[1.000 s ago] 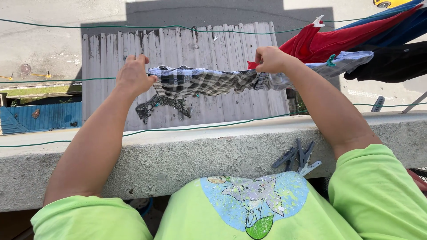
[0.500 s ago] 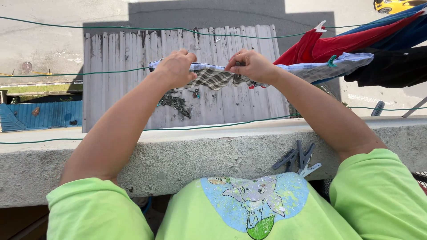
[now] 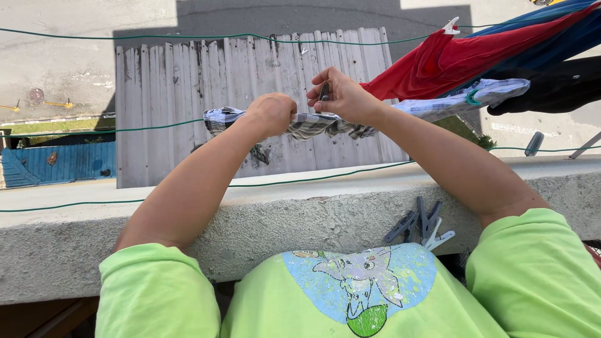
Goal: Hanging wet clothes onto a laundry line on an outdoor balcony using clothespins.
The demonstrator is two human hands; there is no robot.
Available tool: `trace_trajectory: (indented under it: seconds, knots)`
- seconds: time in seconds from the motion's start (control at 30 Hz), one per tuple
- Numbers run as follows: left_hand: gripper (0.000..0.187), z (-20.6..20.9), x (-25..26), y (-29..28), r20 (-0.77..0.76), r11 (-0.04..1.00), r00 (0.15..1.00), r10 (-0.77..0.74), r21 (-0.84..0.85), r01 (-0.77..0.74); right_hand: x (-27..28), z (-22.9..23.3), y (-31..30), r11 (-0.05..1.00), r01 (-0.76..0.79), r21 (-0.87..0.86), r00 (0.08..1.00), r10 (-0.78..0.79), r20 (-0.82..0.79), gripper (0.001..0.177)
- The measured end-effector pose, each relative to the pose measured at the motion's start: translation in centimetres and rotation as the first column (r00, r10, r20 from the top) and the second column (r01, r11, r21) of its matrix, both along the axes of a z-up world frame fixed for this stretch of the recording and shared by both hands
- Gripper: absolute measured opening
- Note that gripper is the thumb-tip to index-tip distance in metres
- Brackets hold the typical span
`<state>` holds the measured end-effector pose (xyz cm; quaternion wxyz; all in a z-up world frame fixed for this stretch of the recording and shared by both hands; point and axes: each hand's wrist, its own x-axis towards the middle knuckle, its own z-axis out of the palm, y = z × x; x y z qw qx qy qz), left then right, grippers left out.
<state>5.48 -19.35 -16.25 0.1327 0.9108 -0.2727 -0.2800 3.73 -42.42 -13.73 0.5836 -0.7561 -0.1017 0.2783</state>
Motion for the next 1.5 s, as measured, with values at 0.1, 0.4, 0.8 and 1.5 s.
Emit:
trace_trajectory:
  seconds: [0.1, 0.4, 0.8, 1.5]
  knots:
    - [0.019, 1.5, -0.2, -0.1, 0.016, 0.998, 1.0, 0.002, -0.059, -0.001, -0.4, -0.1, 0.6, 0.994, 0.002, 0.109, 1.0, -0.003, 0.007, 0.034]
    - [0.017, 3.4, -0.6, -0.2, 0.011, 0.995, 1.0, 0.029, -0.099, -0.028, -1.7, 0.6, 1.5, 1.0, -0.021, -0.008, 0.998, 0.022, 0.058, 0.02]
    - [0.054, 9.7, -1.3, -0.8, -0.005, 0.989, 0.995, -0.104, 0.102, 0.104, 0.8, 5.1, -2.0, 0.916, -0.121, -0.383, 0.9, 0.264, 0.347, 0.074]
    - [0.033, 25.8, -16.0, -9.6, 0.48, 0.19, 0.461, -0.746, -0.51, 0.839, -45.1, 12.3, -8.7, 0.506, 0.861, 0.053, 0.445, -0.799, 0.404, 0.033]
